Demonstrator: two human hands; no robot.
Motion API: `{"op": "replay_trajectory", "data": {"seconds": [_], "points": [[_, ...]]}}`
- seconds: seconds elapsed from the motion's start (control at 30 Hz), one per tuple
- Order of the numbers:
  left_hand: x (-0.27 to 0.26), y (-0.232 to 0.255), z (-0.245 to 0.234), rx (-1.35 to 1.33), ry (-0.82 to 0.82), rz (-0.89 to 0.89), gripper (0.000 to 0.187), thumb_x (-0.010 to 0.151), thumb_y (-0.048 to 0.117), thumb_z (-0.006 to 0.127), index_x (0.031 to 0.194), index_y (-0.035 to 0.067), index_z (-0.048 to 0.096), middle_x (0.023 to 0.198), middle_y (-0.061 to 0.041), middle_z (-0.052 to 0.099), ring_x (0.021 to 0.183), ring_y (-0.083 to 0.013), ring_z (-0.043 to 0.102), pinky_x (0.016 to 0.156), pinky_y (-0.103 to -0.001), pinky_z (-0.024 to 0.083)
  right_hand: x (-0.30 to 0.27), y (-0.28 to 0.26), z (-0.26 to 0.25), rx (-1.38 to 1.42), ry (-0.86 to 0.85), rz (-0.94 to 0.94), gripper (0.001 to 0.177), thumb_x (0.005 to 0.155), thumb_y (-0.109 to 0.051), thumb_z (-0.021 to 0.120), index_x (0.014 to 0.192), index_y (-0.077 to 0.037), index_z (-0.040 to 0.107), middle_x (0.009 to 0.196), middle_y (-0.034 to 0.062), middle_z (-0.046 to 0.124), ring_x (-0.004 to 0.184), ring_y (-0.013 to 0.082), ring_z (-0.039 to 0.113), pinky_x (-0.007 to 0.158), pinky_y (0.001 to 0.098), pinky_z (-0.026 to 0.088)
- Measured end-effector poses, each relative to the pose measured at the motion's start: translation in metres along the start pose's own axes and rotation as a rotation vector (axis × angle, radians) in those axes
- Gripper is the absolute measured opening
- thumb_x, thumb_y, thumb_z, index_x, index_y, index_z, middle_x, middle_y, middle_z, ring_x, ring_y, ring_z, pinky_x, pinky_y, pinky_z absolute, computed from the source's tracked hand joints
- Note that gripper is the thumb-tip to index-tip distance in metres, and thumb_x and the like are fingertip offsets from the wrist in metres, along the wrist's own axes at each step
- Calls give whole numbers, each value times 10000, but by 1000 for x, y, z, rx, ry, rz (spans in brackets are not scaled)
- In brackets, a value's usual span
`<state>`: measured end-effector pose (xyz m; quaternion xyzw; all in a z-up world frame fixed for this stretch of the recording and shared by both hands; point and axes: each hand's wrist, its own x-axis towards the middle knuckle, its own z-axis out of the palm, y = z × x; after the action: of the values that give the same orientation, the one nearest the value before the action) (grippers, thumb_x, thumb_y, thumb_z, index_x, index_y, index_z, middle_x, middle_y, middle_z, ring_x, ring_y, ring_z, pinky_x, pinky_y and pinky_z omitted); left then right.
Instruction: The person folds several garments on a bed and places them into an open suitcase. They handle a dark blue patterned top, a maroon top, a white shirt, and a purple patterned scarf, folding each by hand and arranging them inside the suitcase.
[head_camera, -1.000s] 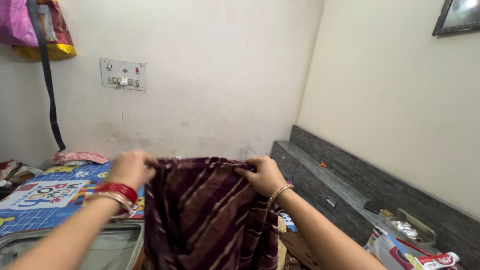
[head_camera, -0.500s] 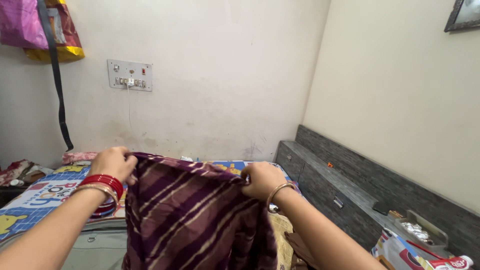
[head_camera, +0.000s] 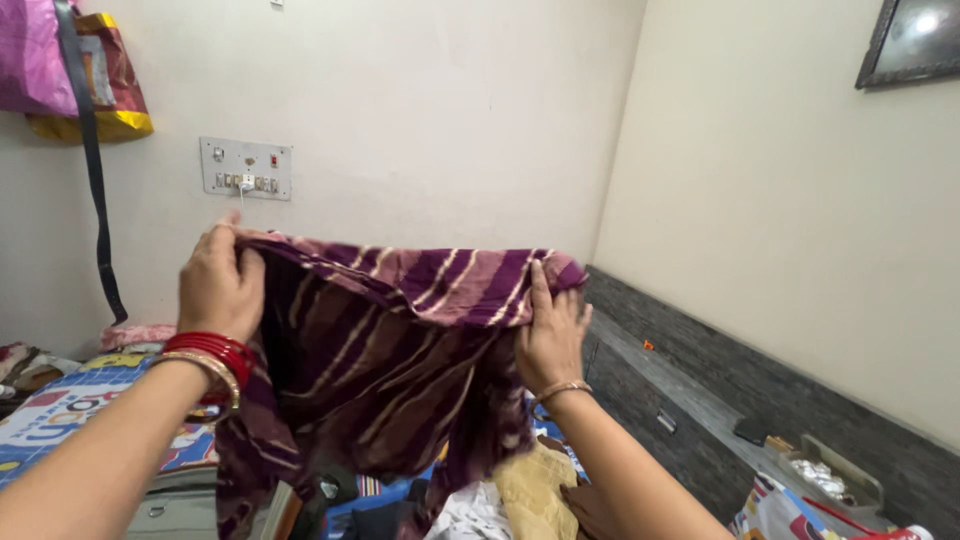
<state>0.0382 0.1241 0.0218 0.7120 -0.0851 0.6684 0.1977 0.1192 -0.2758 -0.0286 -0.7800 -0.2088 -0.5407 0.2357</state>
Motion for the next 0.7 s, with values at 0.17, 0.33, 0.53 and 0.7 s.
{"op": "replay_trajectory", "data": {"seconds": [0.17, 0.33, 0.53, 0.7], "points": [[7, 4, -15, 18, -676, -567, 296, 998, 207, 538, 1171, 27, 698, 820, -172, 773, 787, -337, 790, 769, -441, 630, 22, -13, -52, -217, -778, 520, 402, 995, -311, 480, 1174, -78, 754, 1126, 222, 693, 1084, 399, 657, 1028, 491, 489], [-10, 2, -1, 1, -651, -546, 298, 957, 207, 555, 1147, 41, 713, 843, -213, 770, 798, -365, 755, 791, -448, 608, 37, -24, -74, -128, -679, 596, 365, 979, -264, 528, 1040, -28, 800, 897, 216, 773, 883, 363, 745, 845, 480, 580], [-22, -23, 43, 69, -339, -436, 301, 1010, 203, 546, 1171, 3, 702, 918, -276, 717, 910, -443, 699, 843, -509, 546, 17, -14, -66, -85, -217, 343, 328, 899, -250, 575, 1140, -122, 756, 889, 168, 766, 767, 304, 735, 756, 443, 564], [-54, -67, 123, -429, -830, -1078, 336, 899, 99, 501, 1158, -37, 668, 1047, -324, 726, 925, -500, 787, 828, -570, 646, -19, 54, -24, 382, -759, 924, 346, 945, -175, 517, 1126, 32, 727, 922, 250, 790, 811, 389, 775, 792, 508, 600]]}}
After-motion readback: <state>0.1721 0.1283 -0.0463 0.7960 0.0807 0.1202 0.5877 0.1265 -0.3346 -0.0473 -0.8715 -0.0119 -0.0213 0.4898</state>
